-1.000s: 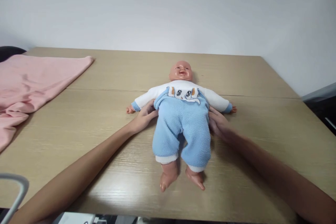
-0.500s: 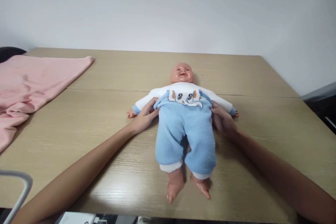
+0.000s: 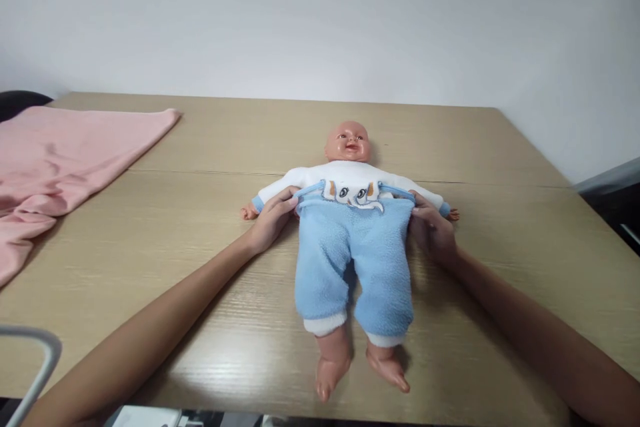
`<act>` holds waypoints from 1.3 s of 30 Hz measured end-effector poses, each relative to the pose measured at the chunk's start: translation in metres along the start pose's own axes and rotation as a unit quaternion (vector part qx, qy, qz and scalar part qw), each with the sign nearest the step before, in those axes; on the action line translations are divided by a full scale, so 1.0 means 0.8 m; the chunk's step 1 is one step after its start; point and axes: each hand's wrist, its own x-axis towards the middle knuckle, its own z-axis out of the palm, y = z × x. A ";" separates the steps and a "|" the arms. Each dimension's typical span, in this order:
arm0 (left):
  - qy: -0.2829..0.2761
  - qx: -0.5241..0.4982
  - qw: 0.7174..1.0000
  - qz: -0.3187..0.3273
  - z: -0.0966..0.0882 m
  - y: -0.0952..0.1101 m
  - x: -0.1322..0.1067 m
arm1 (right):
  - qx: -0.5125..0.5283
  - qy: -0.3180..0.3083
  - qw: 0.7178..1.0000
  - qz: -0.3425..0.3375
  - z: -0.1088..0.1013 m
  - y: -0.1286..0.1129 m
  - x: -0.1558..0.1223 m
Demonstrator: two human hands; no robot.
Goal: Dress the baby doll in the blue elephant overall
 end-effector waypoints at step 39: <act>0.145 0.082 0.965 0.203 0.033 0.003 -0.008 | -0.559 -0.265 0.718 -0.319 0.199 -0.083 0.178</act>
